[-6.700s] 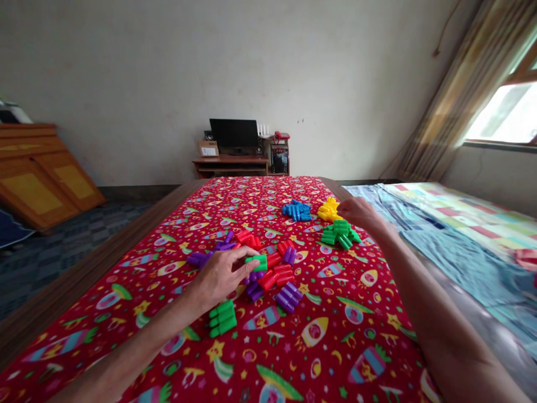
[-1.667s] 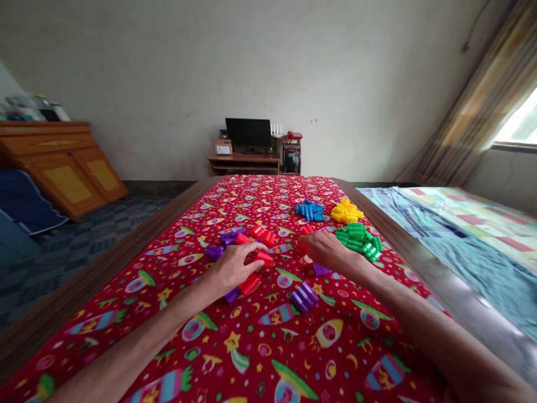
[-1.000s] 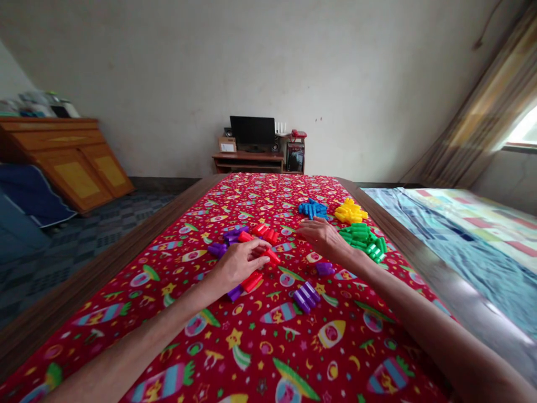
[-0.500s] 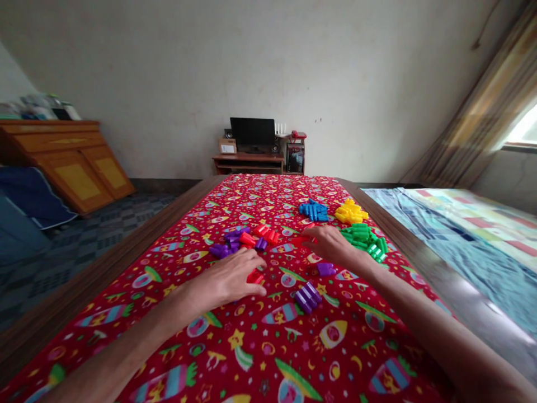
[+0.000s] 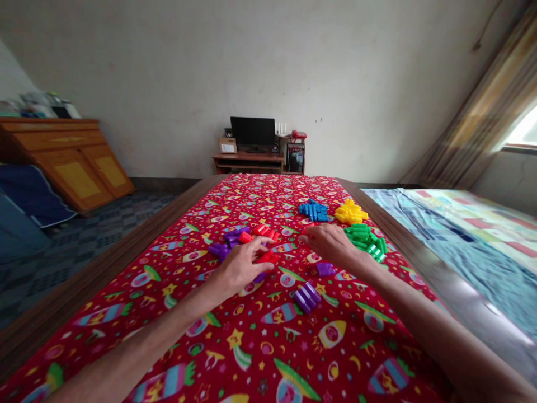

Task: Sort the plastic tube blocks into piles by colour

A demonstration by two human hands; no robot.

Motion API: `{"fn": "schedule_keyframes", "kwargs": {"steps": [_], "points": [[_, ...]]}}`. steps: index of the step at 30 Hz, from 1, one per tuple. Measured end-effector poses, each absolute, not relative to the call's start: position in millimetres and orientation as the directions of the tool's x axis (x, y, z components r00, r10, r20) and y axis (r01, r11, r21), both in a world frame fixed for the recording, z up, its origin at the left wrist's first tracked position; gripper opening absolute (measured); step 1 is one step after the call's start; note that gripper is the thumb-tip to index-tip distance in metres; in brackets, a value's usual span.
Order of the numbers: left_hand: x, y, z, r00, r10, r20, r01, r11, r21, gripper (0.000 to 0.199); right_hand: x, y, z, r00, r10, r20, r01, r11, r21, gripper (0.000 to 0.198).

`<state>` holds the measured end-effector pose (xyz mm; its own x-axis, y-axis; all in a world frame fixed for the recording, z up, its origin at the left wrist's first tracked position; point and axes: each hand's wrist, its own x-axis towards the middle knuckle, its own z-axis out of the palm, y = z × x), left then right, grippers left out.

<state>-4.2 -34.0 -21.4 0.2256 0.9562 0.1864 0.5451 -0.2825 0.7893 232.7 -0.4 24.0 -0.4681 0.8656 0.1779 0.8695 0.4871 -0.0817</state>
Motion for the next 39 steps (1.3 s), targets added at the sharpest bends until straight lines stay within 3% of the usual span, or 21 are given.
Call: {"fn": "schedule_keyframes", "kwargs": {"steps": [2, 4, 7, 12, 20, 24, 29, 33, 36, 39], "points": [[1, -35, -25, 0.215, 0.96, 0.178, 0.442, -0.258, 0.859, 0.05, 222, -12, 21, -0.653, 0.726, 0.215, 0.669, 0.686, -0.286, 0.032], [5, -37, -29, 0.215, 0.962, 0.17, 0.352, -0.239, 0.905, 0.051, 212, -22, 15, -0.736, 0.632, 0.241, 0.504, 0.751, -0.427, 0.034], [8, -39, -37, 0.214, 0.961, 0.175, 0.311, -0.237, 0.921, 0.055, 204, -26, 4, -0.719, 0.65, 0.246, 0.488, 0.724, -0.488, 0.03], [8, -39, -50, 0.219, 0.949, 0.228, 0.482, -0.309, 0.82, 0.053, 206, -17, -1, -0.721, 0.656, 0.225, 0.483, 0.708, -0.516, 0.015], [3, -43, -22, 0.31, 0.941, 0.134, 0.704, -0.322, 0.632, 0.049, 256, 19, 37, -0.627, 0.751, 0.208, 0.638, 0.648, -0.416, 0.021], [-10, -35, -16, 0.385, 0.87, 0.309, 0.759, -0.489, 0.43, 0.026, 283, 31, 39, -0.676, 0.736, 0.036, 0.701, 0.658, -0.274, 0.02], [-38, -17, -22, 0.382, 0.776, 0.502, 0.825, -0.531, 0.194, 0.029, 280, 30, 27, -0.58, 0.814, 0.028, 0.803, 0.577, -0.146, 0.018], [-58, -3, -33, 0.393, 0.803, 0.448, 0.83, -0.519, 0.203, 0.032, 270, 23, 31, -0.44, 0.885, 0.154, 0.898, 0.438, 0.05, 0.021], [-62, 0, -36, 0.378, 0.816, 0.437, 0.817, -0.516, 0.257, 0.031, 260, 13, 38, -0.406, 0.895, 0.185, 0.913, 0.404, 0.051, 0.027], [-61, -1, -33, 0.332, 0.83, 0.449, 0.828, -0.484, 0.283, 0.029, 245, 2, 40, -0.47, 0.861, 0.195, 0.878, 0.478, 0.008, 0.032]]}}
